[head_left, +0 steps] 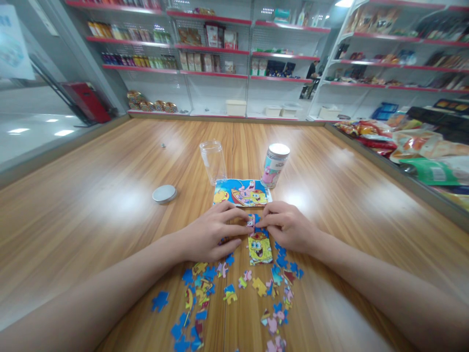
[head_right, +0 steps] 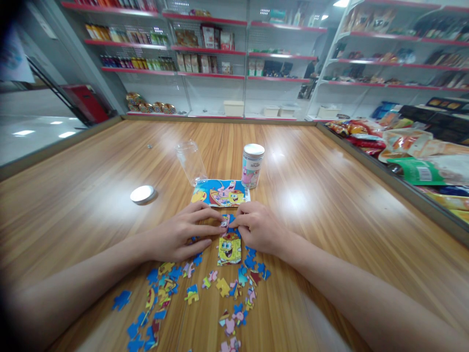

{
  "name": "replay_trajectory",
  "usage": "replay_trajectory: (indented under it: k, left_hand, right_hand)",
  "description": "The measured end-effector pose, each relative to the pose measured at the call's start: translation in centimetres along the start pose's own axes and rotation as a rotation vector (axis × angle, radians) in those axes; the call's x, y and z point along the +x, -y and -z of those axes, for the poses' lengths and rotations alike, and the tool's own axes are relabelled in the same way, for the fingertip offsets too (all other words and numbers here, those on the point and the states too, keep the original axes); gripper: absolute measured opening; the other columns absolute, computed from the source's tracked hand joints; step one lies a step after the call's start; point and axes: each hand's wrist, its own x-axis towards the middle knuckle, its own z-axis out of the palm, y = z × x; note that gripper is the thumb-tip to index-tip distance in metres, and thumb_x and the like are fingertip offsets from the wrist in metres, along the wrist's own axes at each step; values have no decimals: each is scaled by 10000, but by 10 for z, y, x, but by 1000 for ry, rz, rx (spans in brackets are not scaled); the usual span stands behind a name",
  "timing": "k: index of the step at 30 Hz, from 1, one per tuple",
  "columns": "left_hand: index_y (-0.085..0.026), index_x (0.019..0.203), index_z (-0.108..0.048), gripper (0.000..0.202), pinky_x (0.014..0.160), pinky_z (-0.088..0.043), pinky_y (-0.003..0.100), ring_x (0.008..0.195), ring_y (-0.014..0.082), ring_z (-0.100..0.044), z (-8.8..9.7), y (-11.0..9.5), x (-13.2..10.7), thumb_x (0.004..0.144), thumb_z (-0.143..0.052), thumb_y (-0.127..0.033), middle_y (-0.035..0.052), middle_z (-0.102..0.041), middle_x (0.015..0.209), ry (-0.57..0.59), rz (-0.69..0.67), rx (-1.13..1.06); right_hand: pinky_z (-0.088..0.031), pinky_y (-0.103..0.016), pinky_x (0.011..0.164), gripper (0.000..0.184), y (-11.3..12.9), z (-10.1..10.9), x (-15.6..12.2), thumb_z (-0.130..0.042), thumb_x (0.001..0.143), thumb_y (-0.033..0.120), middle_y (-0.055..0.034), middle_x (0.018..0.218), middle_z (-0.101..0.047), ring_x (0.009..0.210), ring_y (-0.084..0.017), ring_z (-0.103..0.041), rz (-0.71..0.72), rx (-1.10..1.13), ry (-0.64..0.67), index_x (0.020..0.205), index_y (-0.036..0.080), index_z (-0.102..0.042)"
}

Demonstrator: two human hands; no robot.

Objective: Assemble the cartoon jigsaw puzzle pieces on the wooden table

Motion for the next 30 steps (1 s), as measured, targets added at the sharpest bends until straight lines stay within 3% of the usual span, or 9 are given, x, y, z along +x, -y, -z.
replay_trajectory:
  k: [5,11,17,21,30]
  left_hand:
    - [-266,1293,-648,391,1023,-468,482,1145,265,-518,0,0,0,910,-590,-216,94,-600,1294,-23,-11,1]
    - [-258,1248,-669,352,1016,-470,475,1144,270,-516,0,0,1,906,-592,-224,88,-601,1289,-20,-7,1]
    - [-250,1269,-660,360,1036,-447,493,1159,275,-497,0,-1,1,925,-561,-220,88,-579,1336,4,-4,11]
    - [-252,1288,-650,372,1042,-446,491,1169,275,-490,0,-2,0,929,-558,-224,86,-575,1339,12,6,10]
    - [-241,1269,-659,358,1032,-453,479,1159,272,-498,0,-1,0,923,-568,-222,90,-584,1322,4,9,-13]
  right_hand:
    - [-493,-325,705,272,1,0,-1,-524,851,39,-51,804,-621,781,-173,-591,6,-13,21,897,184,-750]
    - [-526,-374,808,359,9,6,2,-493,870,29,-97,1049,-590,943,-209,-575,-32,22,-84,1172,188,-602]
    - [-517,-373,800,290,6,3,2,-507,836,15,-92,1014,-555,935,-213,-545,-22,2,54,1045,176,-627]
    - [-505,-367,790,212,5,3,1,-515,850,34,-90,1017,-541,918,-204,-536,-20,-4,51,940,174,-646]
    - [-499,-358,783,255,5,2,0,-519,854,33,-90,1014,-547,915,-200,-541,-24,12,25,1002,175,-670]
